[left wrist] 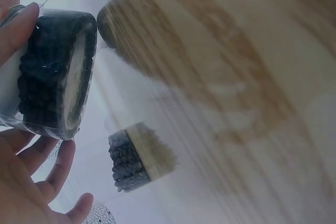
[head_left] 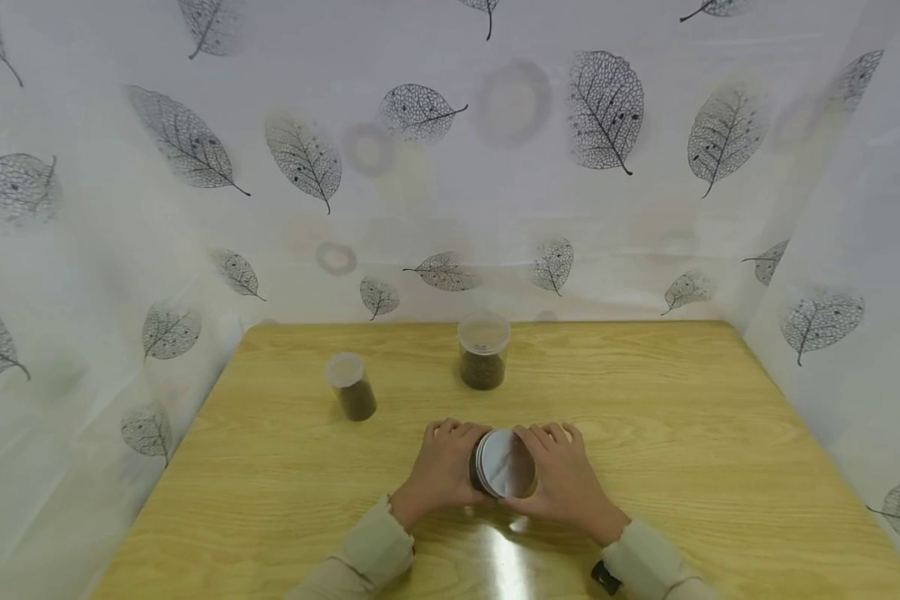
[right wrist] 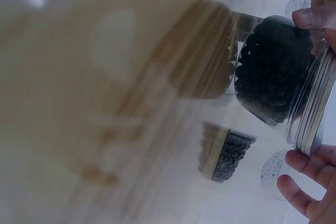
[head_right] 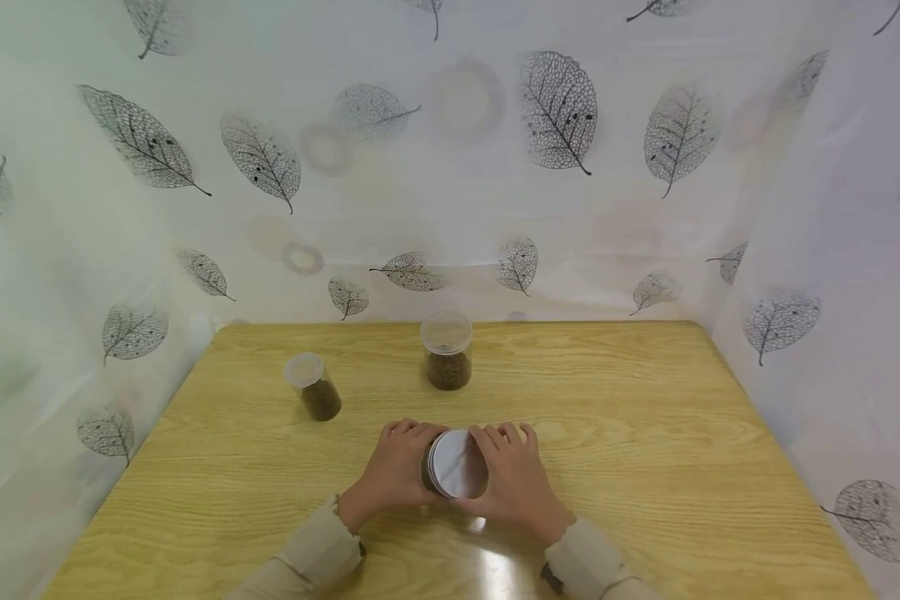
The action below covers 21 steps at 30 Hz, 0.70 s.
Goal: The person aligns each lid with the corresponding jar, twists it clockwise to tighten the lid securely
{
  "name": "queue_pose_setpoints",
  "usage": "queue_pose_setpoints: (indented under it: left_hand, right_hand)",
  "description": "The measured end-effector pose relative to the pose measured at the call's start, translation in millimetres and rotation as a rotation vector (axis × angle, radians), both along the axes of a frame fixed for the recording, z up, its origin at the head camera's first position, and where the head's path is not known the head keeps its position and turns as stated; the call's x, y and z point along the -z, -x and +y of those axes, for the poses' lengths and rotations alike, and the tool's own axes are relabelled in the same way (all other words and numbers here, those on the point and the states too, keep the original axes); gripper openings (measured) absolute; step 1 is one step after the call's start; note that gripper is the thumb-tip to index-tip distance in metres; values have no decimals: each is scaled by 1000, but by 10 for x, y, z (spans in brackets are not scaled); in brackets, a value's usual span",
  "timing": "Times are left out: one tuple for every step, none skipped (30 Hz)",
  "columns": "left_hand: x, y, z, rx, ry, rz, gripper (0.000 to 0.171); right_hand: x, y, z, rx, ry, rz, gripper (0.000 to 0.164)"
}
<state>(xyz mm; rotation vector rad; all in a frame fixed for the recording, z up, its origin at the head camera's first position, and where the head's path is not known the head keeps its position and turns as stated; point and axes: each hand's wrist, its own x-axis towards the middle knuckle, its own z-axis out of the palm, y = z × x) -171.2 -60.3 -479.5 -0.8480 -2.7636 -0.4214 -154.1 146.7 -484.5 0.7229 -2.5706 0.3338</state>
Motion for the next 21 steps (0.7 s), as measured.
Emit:
queue_pose_setpoints:
  left_hand:
    - [0,-1,2,-4,3,5,92]
    - [2,-1,3,-7,7,9,92]
    - [2,-3,5,-9,9,12,91]
    - [3,-4,6,-12,13,13,91]
    - [2,-5,7,-15,18,14,91]
    - [2,-6,8,-18,22,16,91]
    - [3,-6,9,-19,24,15,91]
    - [0,-7,11,-22,26,15,91]
    - [-4,-11,14,-24,26,14,91]
    - [-5,-12,16,-26,27,16,91]
    - [-6,-14,18,-29,28,18,91]
    - [-9,-16,19,-31,29,20,90]
    - [-12,-18,21,-33,29,20,90]
    - [-17,-22,22,-35,31,20,90]
    - [-21,-26,23,-36,31,21,89]
    - [-24,-27,23,-37,32,21,89]
    - [-28,-29,24,-38,33,19,88]
    - [-33,-31,25,-39,33,19,88]
    - [-36,-33,26,-40,33,19,87]
    - [-38,-34,27,-40,33,19,87]
    - [-40,-34,28,-42,32,21,87]
  right_hand:
    - [3,-6,-5,9,1,-8,94]
    - [8,-13,-9,20,1,-16,94]
    - [10,-21,-15,30,2,-26,94]
    - [10,-30,-22,39,7,-38,94]
    - [10,-40,-30,50,15,-53,94]
    - [9,-51,-39,60,20,-66,94]
    - [5,-63,-48,70,28,-78,93]
    - [1,-74,-58,82,37,-88,93]
    - [-3,-86,-67,91,47,-99,92]
    - [-5,-98,-77,102,58,-111,91]
    - [-5,-108,-87,112,62,-121,91]
    - [-7,-117,-96,123,66,-128,91]
    - [-7,-126,-104,131,72,-137,91]
    - [-6,-133,-111,140,75,-143,91]
    - [-3,-140,-117,146,80,-149,92]
    - [-2,-146,-124,154,84,-154,92]
    - [-1,-152,-129,159,90,-158,93]
    - [2,-157,-134,166,94,-161,93]
    - [6,-162,-138,173,98,-162,93]
    - [11,-166,-142,180,104,-162,93]
    - [15,-171,-146,187,111,-164,94]
